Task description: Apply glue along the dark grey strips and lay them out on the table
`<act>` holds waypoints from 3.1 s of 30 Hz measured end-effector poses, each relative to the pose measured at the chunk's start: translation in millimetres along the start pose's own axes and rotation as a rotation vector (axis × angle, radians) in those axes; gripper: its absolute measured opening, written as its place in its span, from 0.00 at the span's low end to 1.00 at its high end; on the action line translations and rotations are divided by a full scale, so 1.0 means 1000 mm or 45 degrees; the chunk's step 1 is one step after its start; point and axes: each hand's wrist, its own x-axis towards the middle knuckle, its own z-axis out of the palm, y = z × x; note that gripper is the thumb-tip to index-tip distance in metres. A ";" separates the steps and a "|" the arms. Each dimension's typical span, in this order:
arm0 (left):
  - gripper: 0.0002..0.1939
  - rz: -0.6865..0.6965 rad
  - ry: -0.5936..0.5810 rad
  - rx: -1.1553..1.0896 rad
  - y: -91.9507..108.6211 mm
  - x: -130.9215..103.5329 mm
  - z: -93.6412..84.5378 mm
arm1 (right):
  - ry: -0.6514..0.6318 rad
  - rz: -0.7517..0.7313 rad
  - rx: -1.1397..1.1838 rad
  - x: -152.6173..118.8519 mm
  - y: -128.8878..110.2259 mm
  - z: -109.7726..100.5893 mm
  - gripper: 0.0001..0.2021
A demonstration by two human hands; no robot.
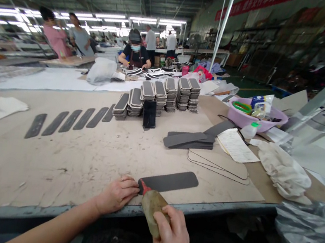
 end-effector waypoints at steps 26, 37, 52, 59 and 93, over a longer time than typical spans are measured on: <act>0.11 0.010 0.026 0.053 0.000 0.000 0.004 | -0.054 -0.006 0.039 -0.002 0.004 -0.007 0.21; 0.10 0.029 0.076 0.111 -0.003 -0.001 0.006 | 0.107 0.153 -0.219 -0.004 0.030 -0.033 0.15; 0.11 0.040 0.078 0.112 -0.003 0.000 0.005 | 0.367 0.236 -0.534 -0.004 0.058 -0.048 0.10; 0.11 0.020 0.047 0.072 0.000 0.001 0.002 | 0.260 0.115 -0.043 -0.004 0.025 -0.023 0.10; 0.10 0.036 0.065 0.062 -0.001 0.001 0.004 | 0.097 0.183 -0.327 -0.027 0.032 -0.061 0.12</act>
